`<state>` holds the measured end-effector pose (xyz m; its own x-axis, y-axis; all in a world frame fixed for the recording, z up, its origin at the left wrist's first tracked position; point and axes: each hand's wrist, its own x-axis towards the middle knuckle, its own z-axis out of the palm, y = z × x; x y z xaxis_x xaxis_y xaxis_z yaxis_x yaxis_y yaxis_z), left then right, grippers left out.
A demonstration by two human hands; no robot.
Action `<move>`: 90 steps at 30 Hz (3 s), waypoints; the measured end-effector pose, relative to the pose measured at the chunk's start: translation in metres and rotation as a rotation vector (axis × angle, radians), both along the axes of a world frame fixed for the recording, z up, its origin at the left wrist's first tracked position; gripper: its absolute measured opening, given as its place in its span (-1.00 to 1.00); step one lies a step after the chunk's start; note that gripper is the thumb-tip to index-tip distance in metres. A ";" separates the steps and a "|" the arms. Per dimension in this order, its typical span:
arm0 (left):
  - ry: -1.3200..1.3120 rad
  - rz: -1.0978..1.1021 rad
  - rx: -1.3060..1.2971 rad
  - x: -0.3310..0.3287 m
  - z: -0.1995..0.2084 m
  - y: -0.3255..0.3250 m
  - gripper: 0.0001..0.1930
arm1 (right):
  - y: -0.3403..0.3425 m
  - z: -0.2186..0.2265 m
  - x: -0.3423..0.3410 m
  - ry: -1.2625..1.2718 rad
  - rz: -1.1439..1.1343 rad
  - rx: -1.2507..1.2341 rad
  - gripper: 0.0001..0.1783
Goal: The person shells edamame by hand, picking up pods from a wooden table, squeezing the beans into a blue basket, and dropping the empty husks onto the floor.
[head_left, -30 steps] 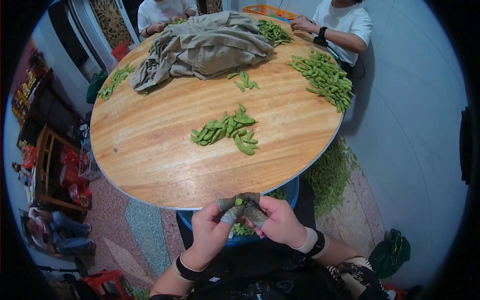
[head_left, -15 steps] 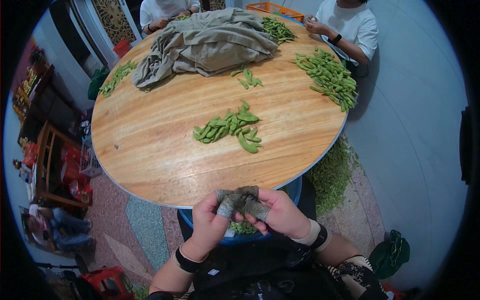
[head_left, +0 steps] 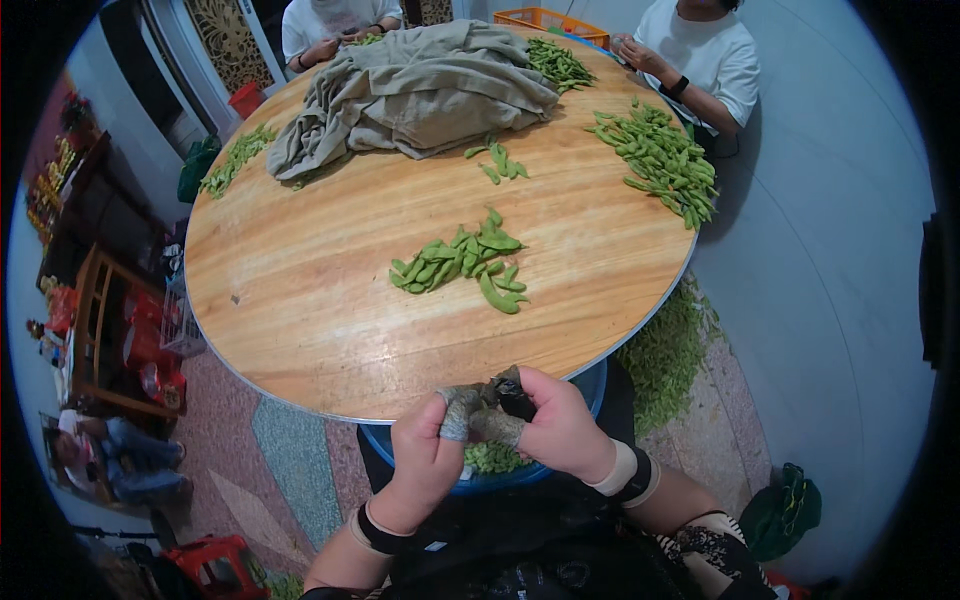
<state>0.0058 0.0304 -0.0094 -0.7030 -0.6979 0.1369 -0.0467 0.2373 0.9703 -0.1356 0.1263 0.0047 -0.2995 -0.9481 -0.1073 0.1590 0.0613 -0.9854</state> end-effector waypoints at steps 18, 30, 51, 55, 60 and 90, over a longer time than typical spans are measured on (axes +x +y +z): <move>0.154 0.001 0.564 0.001 0.012 -0.013 -0.77 | 0.001 -0.012 -0.014 -0.467 -0.167 0.021 -0.90; -0.148 -0.147 0.234 0.004 0.016 -0.007 -0.76 | 0.001 -0.015 -0.021 -0.396 -0.200 -0.012 -0.91; -0.074 -0.119 0.324 0.019 0.013 0.009 -0.59 | 0.009 -0.006 -0.012 -0.157 -0.118 -0.028 -0.87; -0.138 -0.113 -0.021 0.010 0.007 0.008 -0.71 | 0.009 -0.003 -0.004 -0.041 -0.097 -0.035 -0.83; -0.136 -0.087 0.016 0.009 0.009 0.006 -0.80 | 0.012 0.003 -0.001 0.702 -0.401 -0.171 -0.80; -0.111 -0.587 0.589 0.023 0.011 -0.002 -0.85 | 0.023 -0.004 -0.013 0.787 0.241 -0.087 -0.67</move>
<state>0.0286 0.0288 0.0016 -0.9623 -0.1498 -0.2270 -0.1764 -0.2914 0.9402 -0.1483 0.1492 0.0003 -0.0434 -0.9911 0.1259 -0.5870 -0.0766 -0.8059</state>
